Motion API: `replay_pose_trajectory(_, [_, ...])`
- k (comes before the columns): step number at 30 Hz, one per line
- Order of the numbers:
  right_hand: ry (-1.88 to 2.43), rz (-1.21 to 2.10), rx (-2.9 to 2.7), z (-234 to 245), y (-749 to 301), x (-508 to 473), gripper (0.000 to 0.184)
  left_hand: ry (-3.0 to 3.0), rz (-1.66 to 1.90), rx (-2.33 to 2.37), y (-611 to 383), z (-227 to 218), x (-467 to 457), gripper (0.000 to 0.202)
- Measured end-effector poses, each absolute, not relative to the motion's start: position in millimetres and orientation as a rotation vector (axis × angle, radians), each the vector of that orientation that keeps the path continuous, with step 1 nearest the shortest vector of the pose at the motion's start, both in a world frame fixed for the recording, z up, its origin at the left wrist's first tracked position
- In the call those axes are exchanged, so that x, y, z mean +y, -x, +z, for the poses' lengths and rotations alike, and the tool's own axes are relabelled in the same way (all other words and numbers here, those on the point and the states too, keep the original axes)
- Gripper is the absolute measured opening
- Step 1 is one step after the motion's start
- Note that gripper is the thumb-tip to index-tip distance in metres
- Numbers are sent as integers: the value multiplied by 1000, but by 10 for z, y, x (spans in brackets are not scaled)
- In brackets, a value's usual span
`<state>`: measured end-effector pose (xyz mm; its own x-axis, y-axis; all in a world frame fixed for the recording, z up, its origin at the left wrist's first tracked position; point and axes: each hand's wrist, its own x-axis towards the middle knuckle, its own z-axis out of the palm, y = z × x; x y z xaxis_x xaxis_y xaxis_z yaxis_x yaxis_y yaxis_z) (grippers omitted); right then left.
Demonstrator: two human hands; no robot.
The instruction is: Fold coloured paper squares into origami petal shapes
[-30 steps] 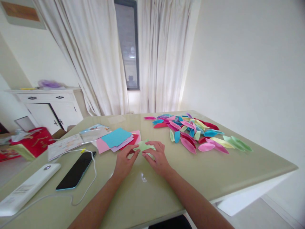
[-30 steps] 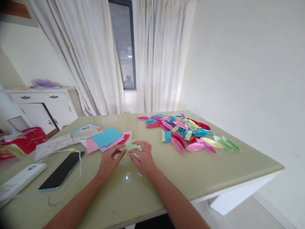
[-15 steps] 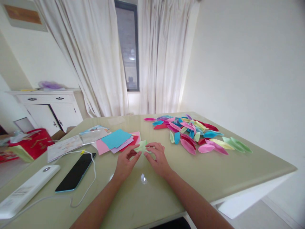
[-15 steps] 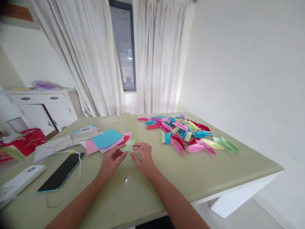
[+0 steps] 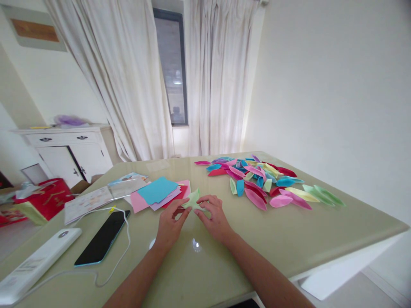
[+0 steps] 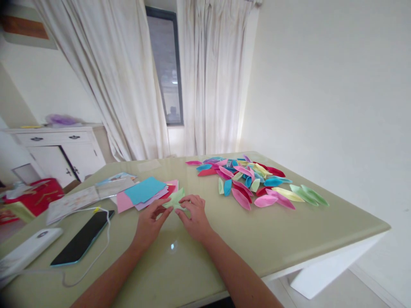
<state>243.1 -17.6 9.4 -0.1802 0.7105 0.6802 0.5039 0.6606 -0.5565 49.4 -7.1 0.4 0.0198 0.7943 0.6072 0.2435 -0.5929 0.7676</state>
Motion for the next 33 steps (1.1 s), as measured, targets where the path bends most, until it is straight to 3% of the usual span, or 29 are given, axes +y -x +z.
replay_pose_trajectory(9, [949,235,-1865,79,-2447,-180,8,-1921,1555,1041,-498,37,-100,26])
replay_pose_trajectory(16, [955,220,-1820,85,-2480,-172,6,-1761,1627,1138,-505,-45,-49,39])
replay_pose_trajectory(23, [919,190,-1897,87,-2463,-175,9,-1873,1517,1103,-500,-12,-89,16])
replay_pose_trajectory(30, [960,203,-1866,76,-2463,-164,6,-1943,1414,1011,-504,3,-97,30])
replay_pose_trajectory(33, [927,197,-1882,87,-2456,-180,14,-1925,1417,1006,-496,-14,-78,31])
